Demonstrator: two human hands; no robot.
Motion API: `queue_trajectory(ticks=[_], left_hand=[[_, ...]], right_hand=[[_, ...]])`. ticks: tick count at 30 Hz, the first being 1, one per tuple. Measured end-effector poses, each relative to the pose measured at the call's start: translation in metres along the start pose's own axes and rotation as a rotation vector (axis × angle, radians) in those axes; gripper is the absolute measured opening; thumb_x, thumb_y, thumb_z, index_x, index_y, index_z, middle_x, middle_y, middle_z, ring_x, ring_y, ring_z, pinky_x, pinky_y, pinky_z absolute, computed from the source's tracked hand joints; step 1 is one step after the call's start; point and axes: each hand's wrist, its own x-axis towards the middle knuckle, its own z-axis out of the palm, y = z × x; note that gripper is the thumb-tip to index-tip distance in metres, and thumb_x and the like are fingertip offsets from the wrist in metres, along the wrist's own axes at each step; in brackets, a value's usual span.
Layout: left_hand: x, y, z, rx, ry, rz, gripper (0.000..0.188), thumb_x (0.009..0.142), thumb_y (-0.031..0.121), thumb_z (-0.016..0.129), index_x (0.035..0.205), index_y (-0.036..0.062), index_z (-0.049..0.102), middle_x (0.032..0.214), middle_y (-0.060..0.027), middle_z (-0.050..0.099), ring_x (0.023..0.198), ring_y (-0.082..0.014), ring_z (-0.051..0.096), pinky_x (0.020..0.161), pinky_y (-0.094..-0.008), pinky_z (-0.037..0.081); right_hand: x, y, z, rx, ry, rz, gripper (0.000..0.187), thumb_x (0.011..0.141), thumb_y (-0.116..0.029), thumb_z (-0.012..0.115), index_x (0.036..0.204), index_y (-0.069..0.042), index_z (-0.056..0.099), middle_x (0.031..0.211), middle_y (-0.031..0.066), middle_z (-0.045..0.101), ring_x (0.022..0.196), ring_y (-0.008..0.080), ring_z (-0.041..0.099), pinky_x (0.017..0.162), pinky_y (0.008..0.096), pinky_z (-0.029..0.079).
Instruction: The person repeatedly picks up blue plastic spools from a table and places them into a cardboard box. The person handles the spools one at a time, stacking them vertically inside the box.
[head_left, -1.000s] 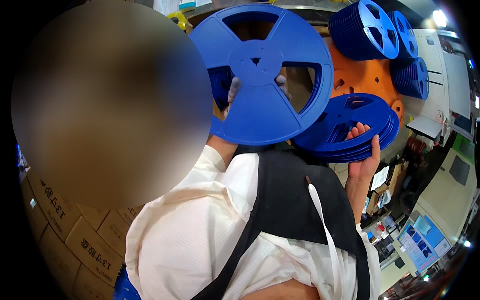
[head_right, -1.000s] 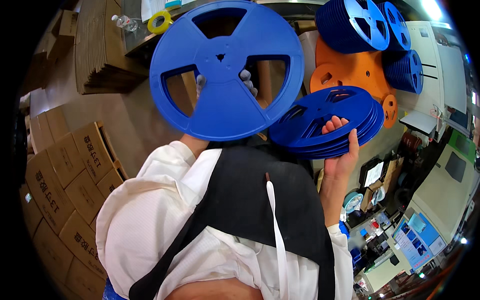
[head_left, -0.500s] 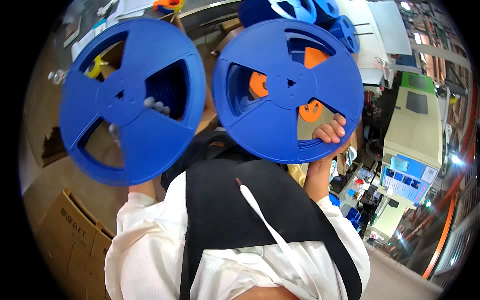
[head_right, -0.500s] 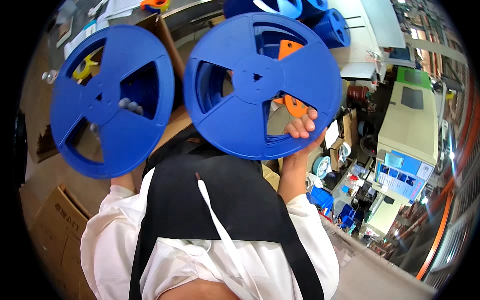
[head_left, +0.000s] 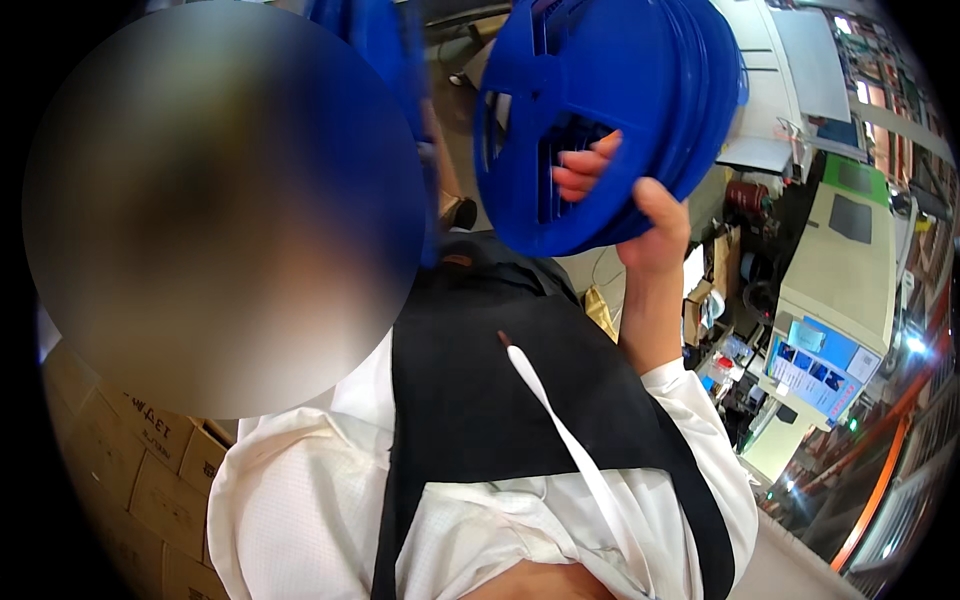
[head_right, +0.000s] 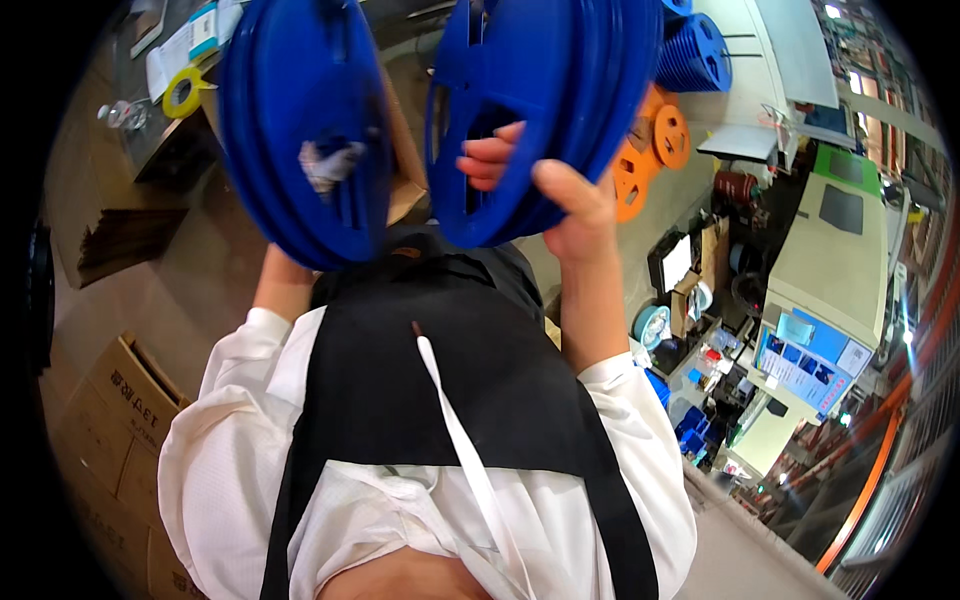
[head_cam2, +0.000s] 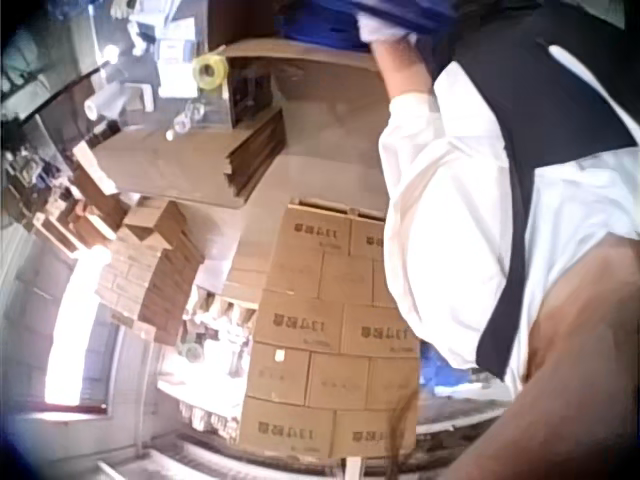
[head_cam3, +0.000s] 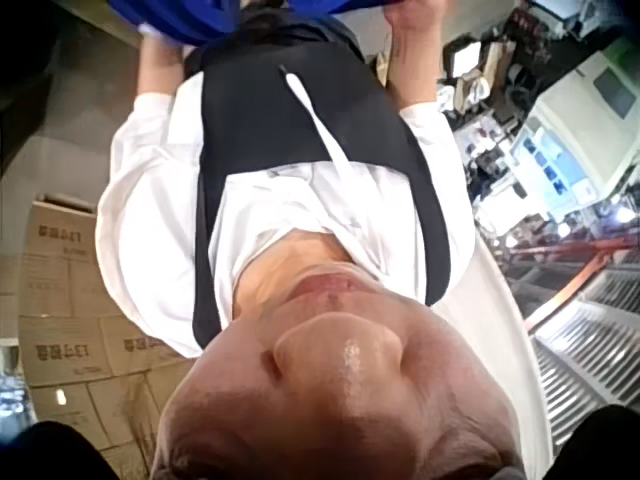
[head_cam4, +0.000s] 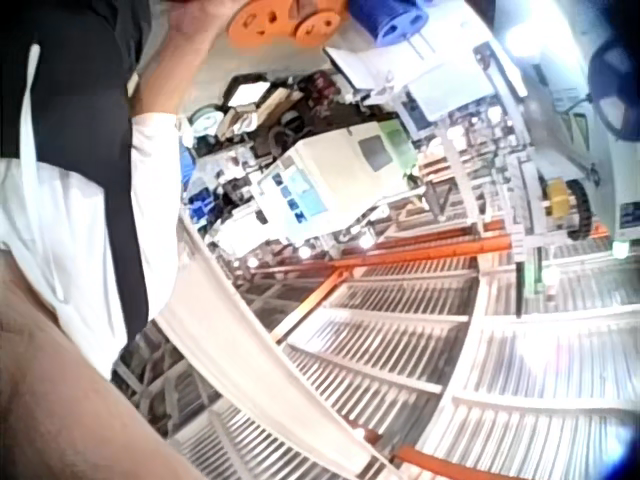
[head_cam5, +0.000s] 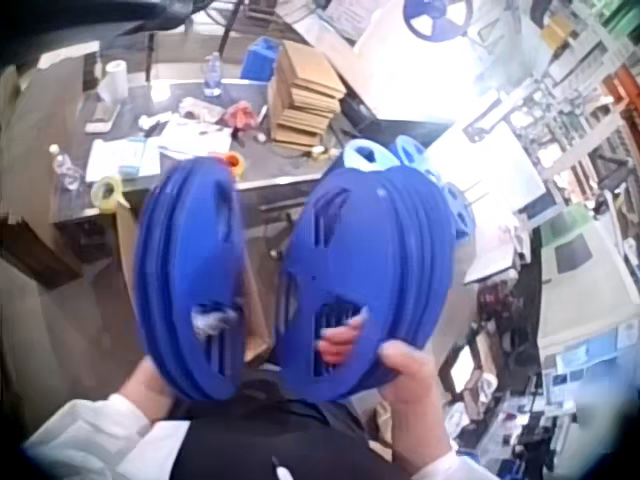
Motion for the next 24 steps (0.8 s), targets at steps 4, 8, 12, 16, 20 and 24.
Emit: queue_trajectory(ticks=[4,8,12,16,20,24], left_hand=[[0.002,-0.010,0.073,0.299,-0.129,0.053,0.074,0.079,0.037,0.067,0.139,0.0050,0.038,0.124,-0.0164,0.054,0.122,-0.0341,0.049,0.105,-0.0497,0.040],[-0.005,-0.008,0.106,0.159,-0.256,-0.043,0.074,0.079,0.037,0.067,0.139,0.0050,0.038,0.124,-0.0165,0.054,0.122,-0.0341,0.049,0.105,-0.0499,0.040],[-0.011,-0.003,0.103,-0.101,-0.301,-0.144,0.074,0.079,0.037,0.067,0.139,0.0050,0.038,0.124,-0.0165,0.054,0.122,-0.0342,0.049,0.105,-0.0501,0.040],[-0.017,0.008,0.088,-0.238,-0.268,-0.107,0.074,0.079,0.037,0.067,0.139,0.0050,0.038,0.124,-0.0165,0.054,0.122,-0.0342,0.049,0.105,-0.0502,0.040],[-0.030,0.006,0.043,-0.619,-0.309,-0.148,0.074,0.080,0.035,0.068,0.140,0.0057,0.037,0.127,-0.0167,0.055,0.122,-0.0340,0.050,0.105,-0.0501,0.040],[-0.042,0.011,0.018,-0.946,-0.510,-0.150,0.073,0.080,0.037,0.069,0.140,0.0087,0.040,0.128,-0.0160,0.055,0.124,-0.0312,0.049,0.106,-0.0479,0.039]], right_hand=[[0.013,0.025,0.064,-0.547,-0.015,-0.021,0.041,0.084,-0.019,0.066,0.114,0.006,0.054,0.100,0.0216,0.065,0.087,0.0326,0.066,0.077,0.0366,0.050],[0.011,0.026,0.080,-0.858,-0.147,-0.091,0.040,0.083,-0.022,0.068,0.113,0.001,0.055,0.085,0.0210,0.061,0.077,0.0384,0.061,0.070,0.0373,0.049],[0.014,0.017,0.080,-0.880,-0.231,-0.013,0.040,0.082,-0.021,0.070,0.112,0.001,0.056,0.085,0.0206,0.062,0.078,0.0368,0.063,0.070,0.0370,0.049],[0.018,0.008,0.075,-0.955,-0.182,-0.072,0.038,0.081,-0.022,0.072,0.111,-0.001,0.060,0.088,0.0199,0.064,0.080,0.0326,0.065,0.071,0.0346,0.050],[0.013,-0.007,0.035,-0.508,0.048,0.082,0.034,0.091,-0.022,0.060,0.110,0.005,0.058,0.092,0.0138,0.069,0.089,0.0201,0.066,0.083,0.0323,0.051],[0.000,-0.007,-0.019,-0.329,0.343,0.111,0.044,0.098,-0.037,0.044,0.109,0.004,0.056,0.081,0.0139,0.066,0.078,0.0251,0.066,0.070,0.0322,0.053]])
